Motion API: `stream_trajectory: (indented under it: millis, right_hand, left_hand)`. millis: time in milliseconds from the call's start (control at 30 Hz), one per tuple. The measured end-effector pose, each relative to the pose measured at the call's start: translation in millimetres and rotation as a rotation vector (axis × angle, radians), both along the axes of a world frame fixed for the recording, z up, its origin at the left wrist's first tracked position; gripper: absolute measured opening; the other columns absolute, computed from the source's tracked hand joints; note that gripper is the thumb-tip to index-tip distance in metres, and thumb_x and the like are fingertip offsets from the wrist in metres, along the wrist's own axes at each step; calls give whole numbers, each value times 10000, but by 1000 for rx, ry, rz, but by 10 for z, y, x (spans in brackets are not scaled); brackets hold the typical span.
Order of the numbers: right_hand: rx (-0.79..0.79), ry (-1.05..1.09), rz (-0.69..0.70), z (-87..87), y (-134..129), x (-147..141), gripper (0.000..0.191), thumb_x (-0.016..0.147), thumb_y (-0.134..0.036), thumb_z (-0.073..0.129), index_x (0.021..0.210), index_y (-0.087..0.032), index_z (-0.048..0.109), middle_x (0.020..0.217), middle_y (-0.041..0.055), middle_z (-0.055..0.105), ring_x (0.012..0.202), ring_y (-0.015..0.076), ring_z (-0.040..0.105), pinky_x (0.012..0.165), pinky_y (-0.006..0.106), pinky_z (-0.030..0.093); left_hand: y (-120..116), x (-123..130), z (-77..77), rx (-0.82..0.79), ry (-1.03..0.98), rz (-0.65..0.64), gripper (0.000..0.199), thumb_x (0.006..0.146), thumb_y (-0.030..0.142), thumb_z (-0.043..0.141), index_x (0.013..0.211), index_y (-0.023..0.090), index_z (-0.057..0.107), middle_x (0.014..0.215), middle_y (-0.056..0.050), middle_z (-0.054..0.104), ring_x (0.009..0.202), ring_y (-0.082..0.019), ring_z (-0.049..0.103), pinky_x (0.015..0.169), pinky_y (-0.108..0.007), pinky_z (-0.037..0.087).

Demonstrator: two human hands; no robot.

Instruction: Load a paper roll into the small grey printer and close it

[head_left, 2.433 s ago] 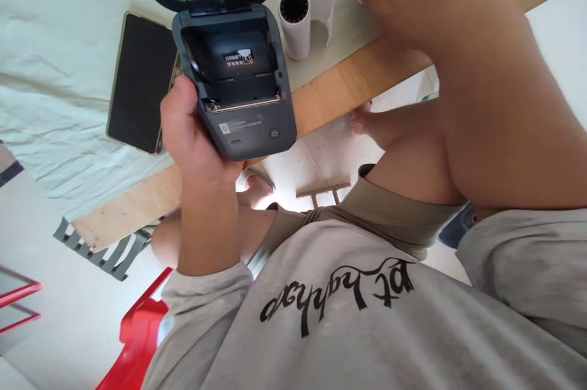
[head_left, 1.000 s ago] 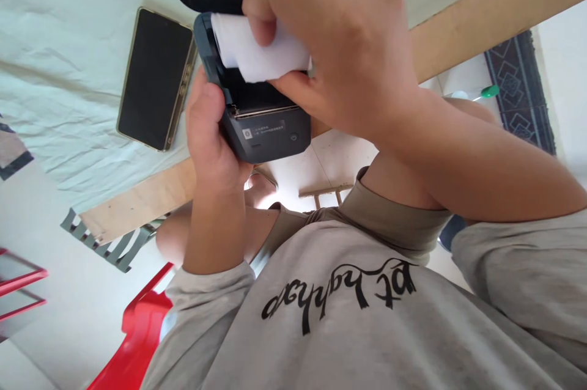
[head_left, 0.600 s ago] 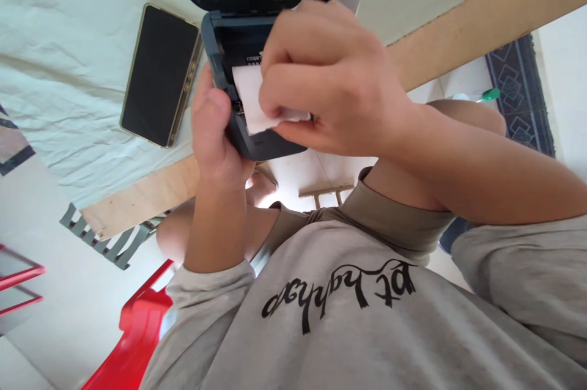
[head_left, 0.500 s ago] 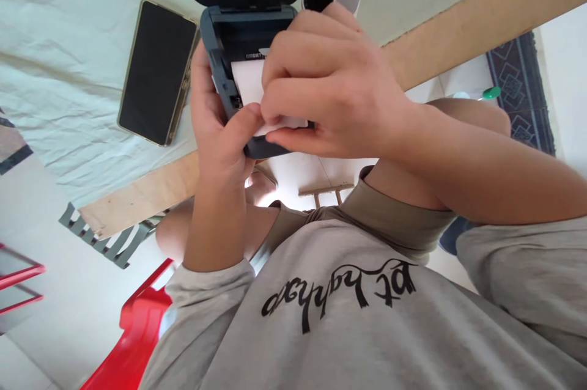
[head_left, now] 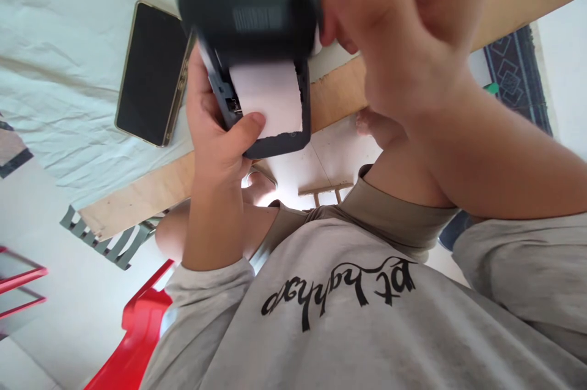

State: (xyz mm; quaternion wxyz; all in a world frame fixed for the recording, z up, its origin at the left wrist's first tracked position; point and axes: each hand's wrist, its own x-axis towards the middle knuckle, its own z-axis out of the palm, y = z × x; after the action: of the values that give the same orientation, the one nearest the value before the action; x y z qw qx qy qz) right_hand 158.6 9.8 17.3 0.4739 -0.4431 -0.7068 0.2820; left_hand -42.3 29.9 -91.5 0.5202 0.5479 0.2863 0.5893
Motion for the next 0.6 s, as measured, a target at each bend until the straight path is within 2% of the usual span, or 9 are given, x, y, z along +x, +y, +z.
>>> stream_trajectory:
  millis: [67, 100, 167, 233, 267, 333, 433, 500, 600]
  right_hand:
    - [65, 18, 56, 59, -18, 6, 813, 707, -350, -141, 997, -23, 545, 863, -74, 517, 823, -87, 505, 873, 192, 426]
    - [72, -16, 101, 81, -19, 16, 743, 744, -354, -78, 1011, -29, 534, 868, -58, 508, 802, -44, 524, 823, 182, 446]
    - [-4, -126, 183, 104, -9, 41, 602, 796, -362, 82, 1052, -35, 518, 973, -14, 522, 923, 11, 508, 809, 158, 457]
    - [-107, -240, 245, 96, 5, 51, 526, 809, -402, 253, 1117, -53, 498, 1098, 2, 496, 1061, 64, 471, 864, 153, 476]
    - [-129, -281, 273, 83, 10, 47, 519, 807, -415, 308, 1159, -71, 473, 1153, -2, 469, 1095, 64, 452, 939, 169, 472]
    - [-108, -325, 292, 42, 16, 22, 525, 816, -426, 332, 1208, -88, 422, 1202, -14, 437, 1122, 39, 420, 1074, 196, 421]
    - [-65, -328, 311, -24, 24, -25, 560, 810, -460, 372, 1224, -84, 393, 1220, -18, 429, 1117, 22, 406, 1110, 169, 399]
    - [-58, -315, 319, -44, 23, -42, 581, 801, -478, 412, 1228, -84, 389, 1220, -14, 430, 1120, 27, 410, 1109, 153, 397]
    - [-78, -351, 309, -22, 2, -39, 547, 803, -423, 446, 1238, -98, 387, 1240, -1, 428, 1137, 42, 414, 1079, 146, 411]
  left_hand:
    - [-1, -7, -6, -15, 14, 11, 1059, 228, 614, 777, 1172, 262, 451, 1030, -19, 579, 915, -166, 604, 754, -311, 523]
    - [-4, -4, 1, -17, 18, 17, 1062, 229, 610, 783, 1174, 258, 451, 1036, -19, 578, 929, -166, 603, 780, -316, 522]
    - [-16, 16, 37, -16, 6, 16, 1084, 211, 615, 787, 1177, 258, 448, 1062, -23, 580, 944, -169, 601, 792, -318, 526]
    - [-50, 49, 107, -24, -26, -5, 1081, 221, 632, 778, 1177, 255, 444, 1092, -32, 581, 962, -181, 600, 777, -326, 531]
    - [-77, 70, 154, -34, -40, -16, 1059, 244, 642, 771, 1171, 242, 453, 1082, -38, 585, 957, -184, 602, 763, -326, 531]
    - [-148, 116, 258, -81, -47, -27, 904, 383, 617, 755, 1140, 200, 492, 999, -49, 593, 896, -176, 611, 715, -314, 522]
    - [-248, 182, 384, -142, -45, 3, 538, 634, 492, 660, 1058, 180, 548, 862, -42, 568, 765, -139, 597, 650, -290, 488]
    - [-275, 215, 418, -154, -58, 16, 449, 677, 439, 623, 1052, 202, 553, 840, -37, 571, 741, -140, 590, 632, -292, 473]
    - [-265, 243, 424, -153, -77, 12, 485, 615, 458, 657, 1025, 212, 572, 821, -27, 588, 771, -163, 603, 622, -287, 459]
